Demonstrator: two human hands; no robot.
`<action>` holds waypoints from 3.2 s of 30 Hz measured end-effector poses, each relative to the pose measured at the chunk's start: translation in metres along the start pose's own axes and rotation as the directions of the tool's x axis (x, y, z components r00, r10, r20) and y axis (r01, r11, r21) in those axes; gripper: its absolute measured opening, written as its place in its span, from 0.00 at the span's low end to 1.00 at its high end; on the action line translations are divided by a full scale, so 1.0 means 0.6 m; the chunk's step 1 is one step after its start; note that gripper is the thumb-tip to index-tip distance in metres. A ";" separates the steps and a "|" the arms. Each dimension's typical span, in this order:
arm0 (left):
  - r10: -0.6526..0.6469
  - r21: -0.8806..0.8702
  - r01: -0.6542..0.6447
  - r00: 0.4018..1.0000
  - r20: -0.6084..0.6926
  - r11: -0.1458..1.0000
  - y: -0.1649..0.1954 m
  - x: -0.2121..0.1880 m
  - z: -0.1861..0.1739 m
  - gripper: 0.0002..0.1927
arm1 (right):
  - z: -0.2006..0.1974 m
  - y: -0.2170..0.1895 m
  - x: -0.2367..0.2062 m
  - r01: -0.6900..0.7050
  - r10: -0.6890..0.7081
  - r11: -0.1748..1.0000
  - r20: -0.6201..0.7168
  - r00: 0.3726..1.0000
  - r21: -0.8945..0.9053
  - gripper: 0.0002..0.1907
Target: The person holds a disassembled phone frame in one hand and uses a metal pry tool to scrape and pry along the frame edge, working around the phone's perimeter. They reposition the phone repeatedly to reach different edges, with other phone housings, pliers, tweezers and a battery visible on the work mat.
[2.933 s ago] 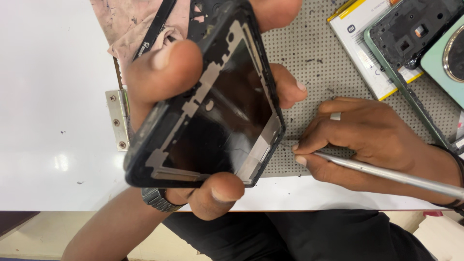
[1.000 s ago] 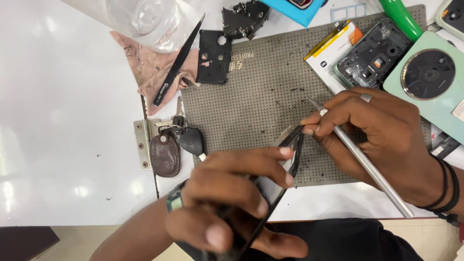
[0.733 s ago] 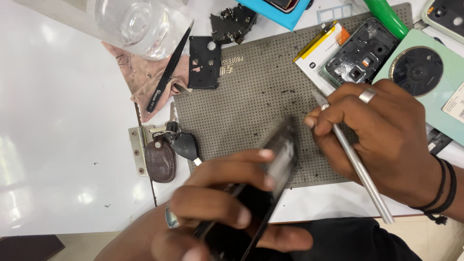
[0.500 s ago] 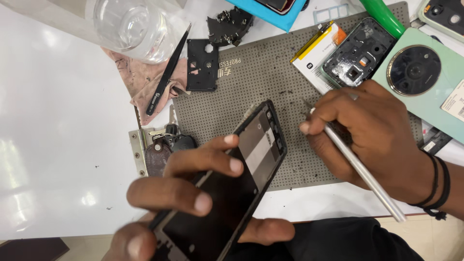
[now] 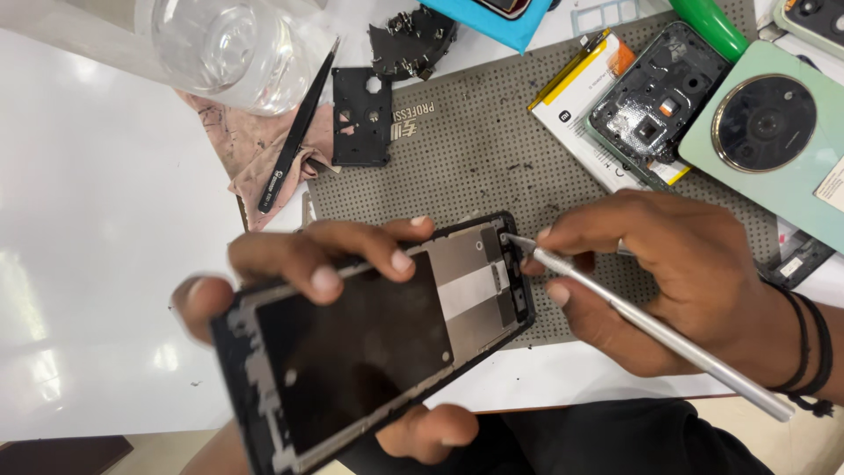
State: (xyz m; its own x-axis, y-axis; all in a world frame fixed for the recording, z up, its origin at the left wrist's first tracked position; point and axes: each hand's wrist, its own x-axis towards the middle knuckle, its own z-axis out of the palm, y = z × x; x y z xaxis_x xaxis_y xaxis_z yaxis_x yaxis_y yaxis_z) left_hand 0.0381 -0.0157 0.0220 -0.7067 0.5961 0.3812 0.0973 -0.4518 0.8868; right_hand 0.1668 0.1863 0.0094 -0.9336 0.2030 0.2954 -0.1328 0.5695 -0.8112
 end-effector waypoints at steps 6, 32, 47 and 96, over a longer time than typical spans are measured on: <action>0.087 -0.096 -0.073 0.984 0.153 0.993 -0.043 0.001 -0.033 0.24 | 0.006 0.003 0.009 -0.066 0.075 0.995 0.135 0.988 -0.071 0.12; 0.186 -0.110 -0.155 0.662 0.726 0.982 -0.057 0.033 -0.058 0.11 | 0.001 0.017 -0.014 0.029 0.001 0.993 0.265 0.964 -0.110 0.15; -0.098 0.073 0.065 0.604 0.791 0.995 -0.021 0.005 -0.066 0.07 | 0.008 0.019 -0.021 -0.050 0.047 0.999 0.295 0.954 0.004 0.13; -0.013 0.038 -0.027 0.630 0.776 0.999 -0.029 0.023 -0.064 0.07 | 0.014 0.012 -0.002 -0.006 -0.012 0.998 0.272 0.962 0.067 0.13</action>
State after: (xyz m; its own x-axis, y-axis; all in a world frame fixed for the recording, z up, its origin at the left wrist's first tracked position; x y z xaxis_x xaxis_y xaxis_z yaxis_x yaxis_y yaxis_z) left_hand 0.0001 -0.0250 0.0018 0.0976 0.8967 0.4318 0.1433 -0.4421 0.8855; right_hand 0.1643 0.1836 -0.0013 -0.9872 -0.0281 0.1570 -0.1490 0.5136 -0.8450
